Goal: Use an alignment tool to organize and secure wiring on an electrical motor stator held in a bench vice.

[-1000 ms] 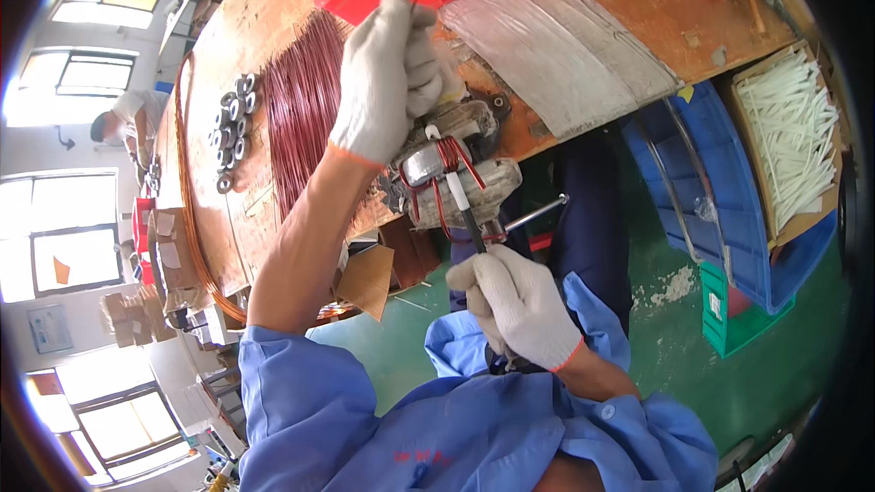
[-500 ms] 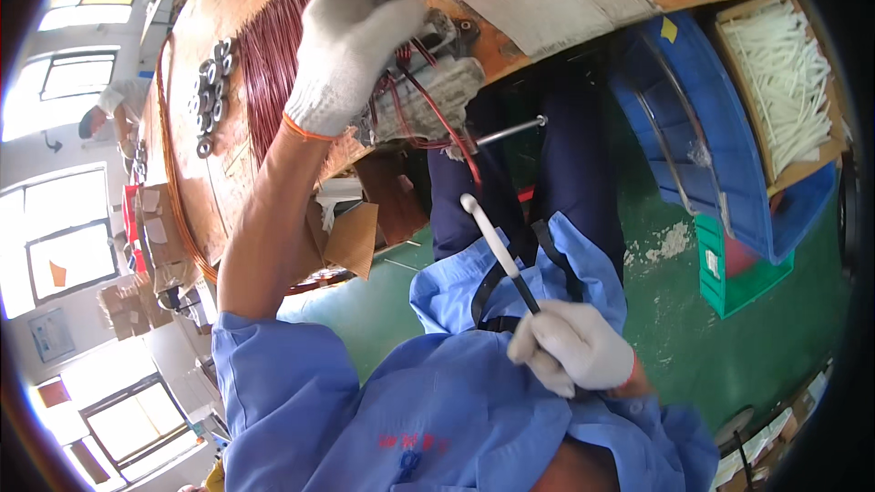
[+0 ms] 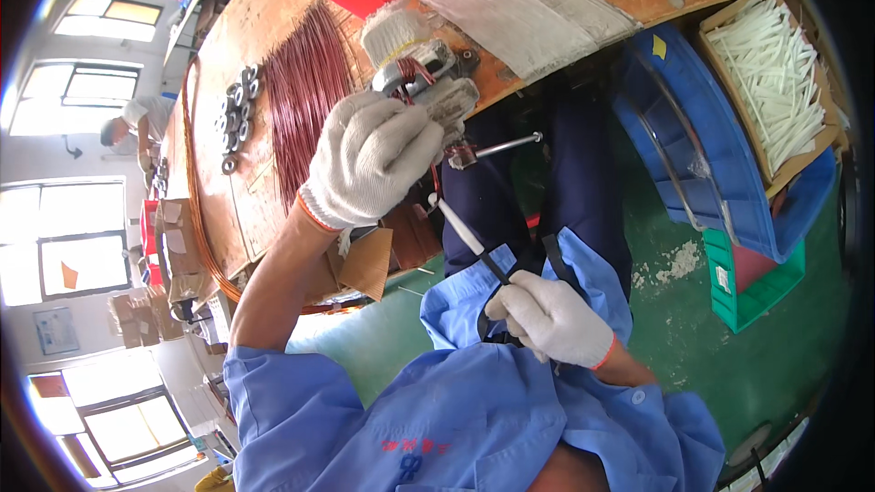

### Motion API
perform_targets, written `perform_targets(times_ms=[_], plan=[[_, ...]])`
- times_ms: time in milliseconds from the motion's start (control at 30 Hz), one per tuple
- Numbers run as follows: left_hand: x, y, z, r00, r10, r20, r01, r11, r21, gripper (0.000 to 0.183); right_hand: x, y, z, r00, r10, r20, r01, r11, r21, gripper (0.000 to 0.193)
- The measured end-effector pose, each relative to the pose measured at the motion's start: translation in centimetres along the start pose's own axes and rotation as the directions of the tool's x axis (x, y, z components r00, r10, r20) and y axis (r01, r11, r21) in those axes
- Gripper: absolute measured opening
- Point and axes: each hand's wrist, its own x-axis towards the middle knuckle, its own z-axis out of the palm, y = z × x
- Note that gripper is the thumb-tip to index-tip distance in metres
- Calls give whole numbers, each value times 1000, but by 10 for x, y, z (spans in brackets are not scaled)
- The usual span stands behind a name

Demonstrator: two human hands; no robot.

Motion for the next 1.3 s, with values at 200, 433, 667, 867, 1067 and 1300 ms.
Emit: perform_targets(times_ms=[200, 433, 667, 867, 1067, 1300], plan=[[16, -18, -16, 991, -131, 21, 133, 973, -188, 38, 11, 13, -16, 990, -7, -141, -15, 989, -149, 30], [80, -40, -11, 500, -685, 530, 824, 187, -535, 14, 28, -17, -29, 996, -93, -5, 93, 990, 111, 29], [59, -79, 17, 287, -781, 554, 908, 38, -417, 24, 68, -82, 17, 988, -93, 124, -8, 769, 639, 41], [37, -65, 27, 239, -780, 578, 913, -22, -407, 42, 107, -84, 24, 967, -243, 77, 129, 728, 673, 41], [8, -51, 35, 360, -788, 500, 866, 83, -493, 56, 92, -63, 4, 981, -193, 33, 159, 884, 440, 41], [33, -14, 24, 178, -869, 461, 893, -55, -447, 89, 86, -60, -1, 968, -249, 22, 220, 893, 392, 37]])
